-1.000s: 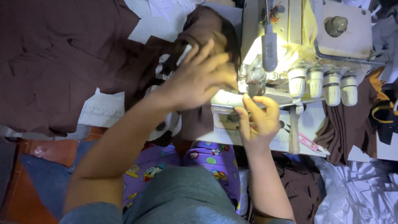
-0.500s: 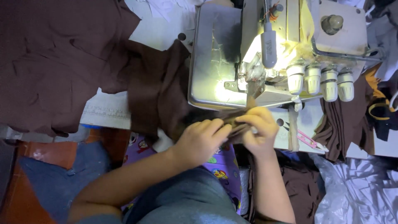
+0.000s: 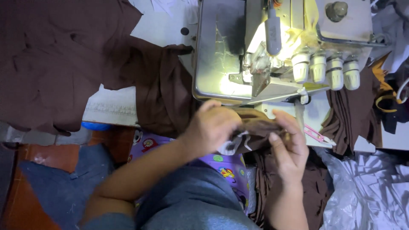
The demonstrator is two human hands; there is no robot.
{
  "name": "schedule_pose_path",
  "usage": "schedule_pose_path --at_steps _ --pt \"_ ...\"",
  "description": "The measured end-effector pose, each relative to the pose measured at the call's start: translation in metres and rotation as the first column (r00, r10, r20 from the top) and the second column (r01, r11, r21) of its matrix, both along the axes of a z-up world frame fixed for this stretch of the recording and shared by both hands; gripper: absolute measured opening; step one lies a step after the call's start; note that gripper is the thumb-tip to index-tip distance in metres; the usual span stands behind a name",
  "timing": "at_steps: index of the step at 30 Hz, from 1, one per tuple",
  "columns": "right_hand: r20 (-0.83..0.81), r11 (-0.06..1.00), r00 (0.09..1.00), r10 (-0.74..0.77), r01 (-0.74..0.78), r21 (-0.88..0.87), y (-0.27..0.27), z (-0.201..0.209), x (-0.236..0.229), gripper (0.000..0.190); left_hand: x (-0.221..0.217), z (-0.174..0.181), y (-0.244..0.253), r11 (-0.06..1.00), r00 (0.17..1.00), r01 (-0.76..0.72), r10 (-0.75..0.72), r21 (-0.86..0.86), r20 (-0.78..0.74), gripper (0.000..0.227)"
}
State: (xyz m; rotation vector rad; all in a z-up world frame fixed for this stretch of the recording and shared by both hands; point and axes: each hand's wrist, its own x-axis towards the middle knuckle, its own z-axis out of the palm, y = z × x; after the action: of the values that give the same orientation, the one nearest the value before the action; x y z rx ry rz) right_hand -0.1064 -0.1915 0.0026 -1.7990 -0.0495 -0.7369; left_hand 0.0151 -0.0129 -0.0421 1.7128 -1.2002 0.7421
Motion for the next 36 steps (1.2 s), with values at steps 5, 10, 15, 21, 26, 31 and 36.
schedule_pose_path --at_steps 5,10,15,21,26,31,36 --pt "-0.156 0.967 0.988 -0.023 0.061 0.247 -0.001 0.007 -0.011 0.046 0.06 0.09 0.024 0.968 0.877 0.252 -0.234 -0.013 -0.42 0.028" --pt "-0.253 0.969 0.966 -0.048 0.107 0.224 -0.001 0.012 -0.015 0.045 0.076 0.124 0.01 0.963 0.928 0.236 -0.183 0.132 -0.325 0.023" --pt "-0.306 0.961 0.949 -0.07 0.146 0.235 -0.02 -0.008 -0.006 0.05 0.065 0.093 0.049 0.963 0.997 -0.075 0.064 0.26 0.053 0.044" --pt "-0.472 0.982 0.865 -0.169 0.191 -0.001 -0.029 -0.026 0.001 0.044 0.03 -0.076 0.189 0.719 0.423 0.647 -0.063 0.253 -0.904 0.018" --pt "-0.102 0.917 0.995 -0.023 -0.02 -0.399 0.04 -0.015 0.04 0.017 -0.021 -0.255 0.219 0.922 0.052 -0.155 0.367 0.356 -0.929 0.098" --pt "-0.141 0.602 0.658 0.74 -0.741 -0.297 0.151 -0.004 0.103 0.033 -0.055 -0.167 0.174 1.0 0.374 -0.019 0.001 -0.007 -0.927 0.067" --pt "-0.357 0.119 0.136 0.924 -0.99 -0.069 0.14 -0.026 0.113 0.074 -0.068 -0.016 0.219 0.748 0.432 0.662 -0.44 -0.054 -0.787 0.017"
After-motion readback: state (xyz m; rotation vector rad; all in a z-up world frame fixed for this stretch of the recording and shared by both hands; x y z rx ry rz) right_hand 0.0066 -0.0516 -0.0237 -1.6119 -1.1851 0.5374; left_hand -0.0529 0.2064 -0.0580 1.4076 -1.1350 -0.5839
